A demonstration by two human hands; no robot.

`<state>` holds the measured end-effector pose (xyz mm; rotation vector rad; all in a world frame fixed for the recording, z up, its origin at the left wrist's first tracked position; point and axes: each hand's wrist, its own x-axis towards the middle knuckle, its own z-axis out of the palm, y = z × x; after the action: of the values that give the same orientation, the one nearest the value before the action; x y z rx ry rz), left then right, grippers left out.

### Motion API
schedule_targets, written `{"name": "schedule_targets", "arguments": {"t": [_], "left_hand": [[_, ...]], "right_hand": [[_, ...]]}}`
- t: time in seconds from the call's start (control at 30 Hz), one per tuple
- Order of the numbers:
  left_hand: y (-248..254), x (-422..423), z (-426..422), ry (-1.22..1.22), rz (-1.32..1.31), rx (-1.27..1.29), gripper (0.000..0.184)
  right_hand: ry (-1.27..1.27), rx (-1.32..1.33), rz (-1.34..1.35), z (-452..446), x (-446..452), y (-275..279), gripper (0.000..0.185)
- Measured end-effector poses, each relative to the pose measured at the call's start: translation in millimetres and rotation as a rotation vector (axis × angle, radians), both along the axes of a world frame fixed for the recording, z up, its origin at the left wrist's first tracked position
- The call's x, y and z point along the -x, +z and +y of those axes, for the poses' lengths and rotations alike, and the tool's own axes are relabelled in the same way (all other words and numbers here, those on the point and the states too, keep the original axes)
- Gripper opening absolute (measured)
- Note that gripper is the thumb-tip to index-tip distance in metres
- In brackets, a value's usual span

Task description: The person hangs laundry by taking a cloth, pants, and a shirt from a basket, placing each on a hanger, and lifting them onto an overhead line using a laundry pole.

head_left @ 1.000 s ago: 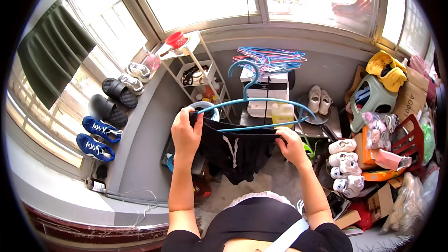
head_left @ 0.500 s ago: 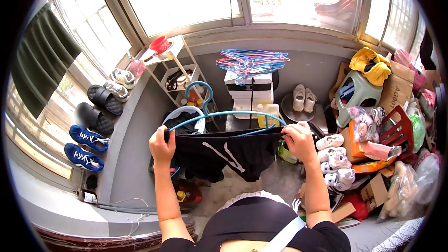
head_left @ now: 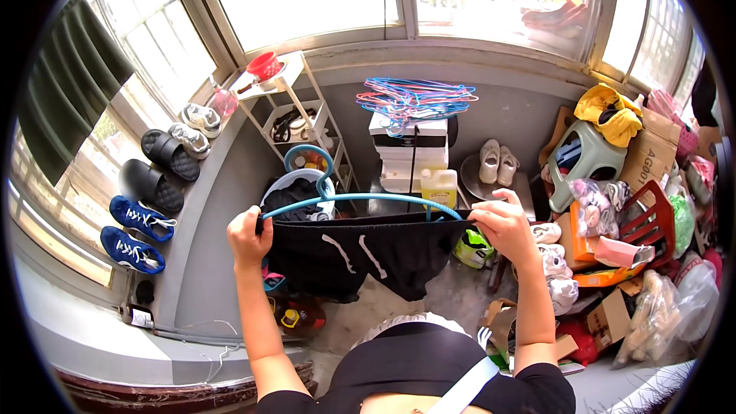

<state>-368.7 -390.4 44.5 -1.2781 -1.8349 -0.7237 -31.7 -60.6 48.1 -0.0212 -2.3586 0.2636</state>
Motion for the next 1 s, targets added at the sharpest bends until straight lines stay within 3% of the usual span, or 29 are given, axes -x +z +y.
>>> {"name": "schedule_targets", "arguments": {"t": [0.2,0.37,0.57,0.6,0.7,0.87,1.0], "left_hand": [[15.0,-4.2,9.7,-0.110,0.109,0.111,0.022],[15.3,-22.0,43.8,-0.134,-0.050,0.007,0.022],[7.3,-34.3,52.1,-0.088,-0.165,-0.062,0.024],[7.1,-37.6,55.2,-0.100,-0.175,-0.068,0.025],[11.2,-47.0,64.4,-0.142,-0.160,-0.054,0.028],[16.2,-44.2,54.2,-0.168,-0.398,-0.015,0.025],[16.5,-41.5,57.3,-0.078,-0.311,-0.199,0.025]], "right_hand": [[0.079,-0.022,0.011,9.7,6.3,13.0,0.011],[0.181,-0.024,-0.066,2.2,36.8,26.4,0.015],[0.115,0.325,-0.014,-24.6,51.4,34.1,0.026],[0.103,0.197,0.012,-26.5,58.2,33.0,0.033],[0.180,0.205,-0.092,-27.7,78.8,23.1,0.032],[0.184,0.068,-0.062,-30.2,86.7,39.0,0.031],[0.230,-0.153,-0.142,-32.2,86.9,54.2,0.031]]}}
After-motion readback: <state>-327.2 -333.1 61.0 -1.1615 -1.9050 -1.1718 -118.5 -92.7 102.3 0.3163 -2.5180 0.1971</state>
